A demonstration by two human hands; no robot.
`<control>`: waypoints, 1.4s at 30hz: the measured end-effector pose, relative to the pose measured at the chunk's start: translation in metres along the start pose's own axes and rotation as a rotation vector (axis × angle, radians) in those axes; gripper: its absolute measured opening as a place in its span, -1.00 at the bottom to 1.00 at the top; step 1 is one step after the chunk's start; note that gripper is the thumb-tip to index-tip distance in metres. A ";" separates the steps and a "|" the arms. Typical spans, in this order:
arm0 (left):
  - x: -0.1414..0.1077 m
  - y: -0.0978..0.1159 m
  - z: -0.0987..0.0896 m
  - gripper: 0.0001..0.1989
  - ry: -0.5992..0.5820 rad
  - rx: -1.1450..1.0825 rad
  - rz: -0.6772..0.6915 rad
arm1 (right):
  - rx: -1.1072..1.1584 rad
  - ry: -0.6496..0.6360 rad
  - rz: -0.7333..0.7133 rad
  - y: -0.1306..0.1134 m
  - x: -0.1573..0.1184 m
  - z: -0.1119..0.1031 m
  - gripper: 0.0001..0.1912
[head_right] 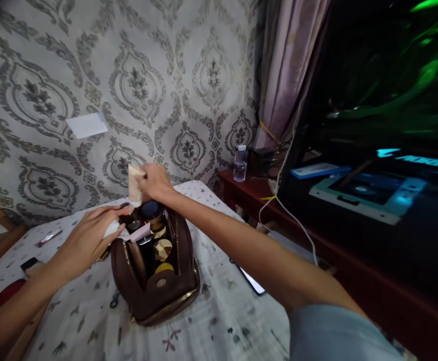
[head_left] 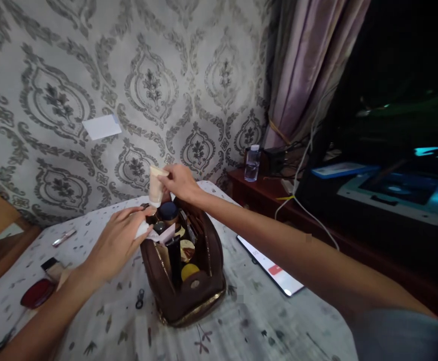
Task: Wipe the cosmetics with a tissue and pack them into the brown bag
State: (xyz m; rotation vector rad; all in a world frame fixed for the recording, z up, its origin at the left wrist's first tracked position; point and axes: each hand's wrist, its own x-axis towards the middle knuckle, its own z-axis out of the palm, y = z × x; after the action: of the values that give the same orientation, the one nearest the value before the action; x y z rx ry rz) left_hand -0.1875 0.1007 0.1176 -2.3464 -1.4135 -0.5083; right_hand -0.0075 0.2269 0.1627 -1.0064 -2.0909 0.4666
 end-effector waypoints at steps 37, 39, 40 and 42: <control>-0.004 0.009 0.009 -0.68 0.002 -0.286 -0.172 | 0.151 -0.497 0.336 0.009 0.006 0.053 -0.82; -0.004 0.009 0.009 -0.66 0.009 -0.296 -0.175 | 0.212 -0.489 0.386 0.009 0.006 0.053 -0.80; -0.003 0.010 0.008 -0.66 0.013 -0.298 -0.176 | 0.239 -0.488 0.408 0.009 0.006 0.053 -0.80; -0.003 0.010 0.008 -0.64 0.015 -0.300 -0.179 | 0.283 -0.487 0.450 0.009 0.007 0.053 -0.80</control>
State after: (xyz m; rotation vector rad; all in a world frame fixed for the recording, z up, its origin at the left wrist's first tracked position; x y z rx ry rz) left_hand -0.1792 0.0976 0.1084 -2.4445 -1.6482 -0.8377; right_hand -0.0459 0.2377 0.1261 -1.2844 -2.1084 1.3084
